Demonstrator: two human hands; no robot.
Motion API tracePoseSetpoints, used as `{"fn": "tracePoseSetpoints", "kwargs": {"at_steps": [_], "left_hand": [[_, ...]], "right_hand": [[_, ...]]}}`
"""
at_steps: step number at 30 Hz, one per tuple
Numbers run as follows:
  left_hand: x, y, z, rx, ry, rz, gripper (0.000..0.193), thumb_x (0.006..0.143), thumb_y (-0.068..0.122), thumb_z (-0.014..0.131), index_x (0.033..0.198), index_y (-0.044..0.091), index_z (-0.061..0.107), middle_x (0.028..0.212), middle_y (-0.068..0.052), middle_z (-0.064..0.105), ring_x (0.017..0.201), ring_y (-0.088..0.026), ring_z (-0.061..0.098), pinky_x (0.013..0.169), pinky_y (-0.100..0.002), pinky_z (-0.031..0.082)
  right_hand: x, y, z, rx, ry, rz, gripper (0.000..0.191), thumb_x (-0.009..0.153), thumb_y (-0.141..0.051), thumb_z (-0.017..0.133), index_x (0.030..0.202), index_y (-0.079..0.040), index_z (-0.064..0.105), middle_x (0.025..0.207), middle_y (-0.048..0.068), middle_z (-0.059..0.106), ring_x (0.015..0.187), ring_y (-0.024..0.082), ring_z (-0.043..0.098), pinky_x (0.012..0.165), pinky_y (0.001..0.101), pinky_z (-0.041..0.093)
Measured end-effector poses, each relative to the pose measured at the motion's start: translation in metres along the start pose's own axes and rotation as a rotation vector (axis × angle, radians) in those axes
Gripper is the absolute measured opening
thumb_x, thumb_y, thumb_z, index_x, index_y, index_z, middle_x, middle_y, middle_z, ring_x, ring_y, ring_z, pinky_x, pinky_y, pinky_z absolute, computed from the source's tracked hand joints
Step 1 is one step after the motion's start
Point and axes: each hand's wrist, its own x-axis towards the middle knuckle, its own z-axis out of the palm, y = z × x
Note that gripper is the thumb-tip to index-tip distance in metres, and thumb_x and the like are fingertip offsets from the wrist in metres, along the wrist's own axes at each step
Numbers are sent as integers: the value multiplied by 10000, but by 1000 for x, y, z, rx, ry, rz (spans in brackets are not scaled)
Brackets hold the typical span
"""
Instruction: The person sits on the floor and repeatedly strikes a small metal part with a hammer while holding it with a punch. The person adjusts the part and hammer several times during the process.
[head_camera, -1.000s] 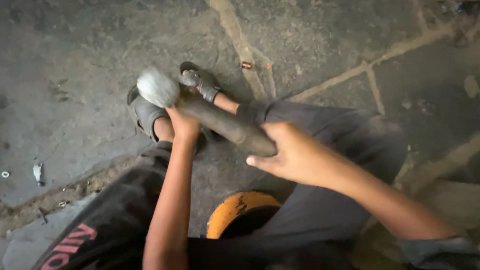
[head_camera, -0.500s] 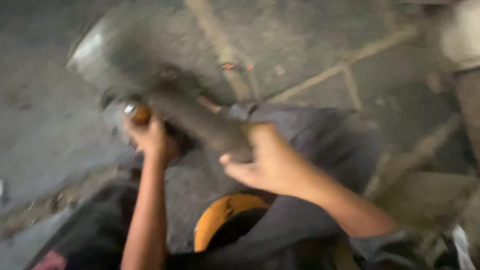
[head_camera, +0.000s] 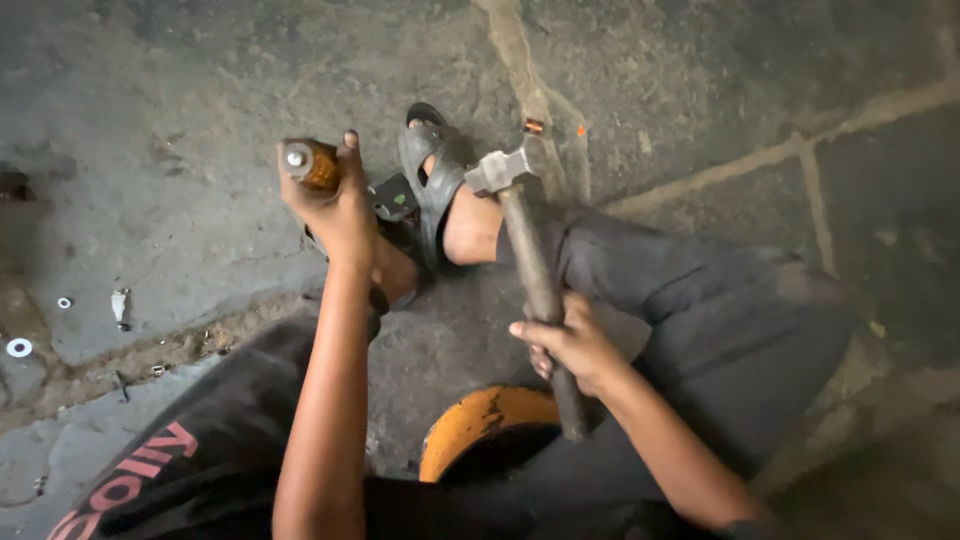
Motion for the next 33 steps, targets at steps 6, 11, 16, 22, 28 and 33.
{"fn": "tracePoseSetpoints", "kwargs": {"at_steps": [6, 11, 16, 22, 28, 33], "left_hand": [[-8, -8, 7, 91, -74, 16, 264, 1004, 34, 761, 964, 44, 501, 853, 16, 497, 780, -86, 466, 696, -260, 449], [-12, -18, 5, 37, -39, -36, 273, 975, 35, 774, 962, 46, 501, 832, 12, 528, 746, -94, 495, 677, -263, 462], [-25, -43, 4, 158, -90, 85, 278, 993, 40, 791, 977, 31, 513, 840, -18, 527, 767, -118, 480, 715, -276, 455], [-38, -69, -5, 236, -29, -264, 260, 961, 158, 802, 1021, 8, 599, 877, -35, 647, 782, -131, 595, 720, -283, 501], [-50, -73, -4, 138, -214, -55, 293, 926, 2, 677, 1181, -62, 548, 904, -142, 664, 830, -243, 614, 752, -352, 527], [-48, -78, 5, 353, -342, -20, 332, 810, -94, 671, 1104, -70, 517, 847, -269, 614, 773, -441, 528, 706, -385, 517]], "right_hand": [[12, 6, 7, 39, -44, 104, 248, 795, -33, 737, 822, -75, 494, 561, 16, 500, 387, 131, 482, 376, 325, 410], [10, 9, 12, -3, -90, 95, 245, 815, -37, 737, 834, -31, 492, 576, 35, 520, 402, 137, 510, 378, 336, 424], [-2, 10, 12, -69, -63, 4, 235, 800, -35, 744, 893, -23, 528, 594, 26, 536, 418, 129, 534, 378, 334, 439], [8, 30, 6, -136, 8, 66, 308, 785, -88, 778, 950, -51, 521, 569, 27, 517, 409, 131, 514, 379, 319, 431], [-2, -20, 16, -345, 6, -171, 331, 788, -104, 809, 981, -5, 559, 585, 10, 521, 432, 114, 513, 387, 314, 430], [-65, -121, 17, -721, 4, -379, 264, 799, -181, 826, 825, -14, 623, 671, 29, 634, 540, 116, 585, 490, 276, 489]]}}
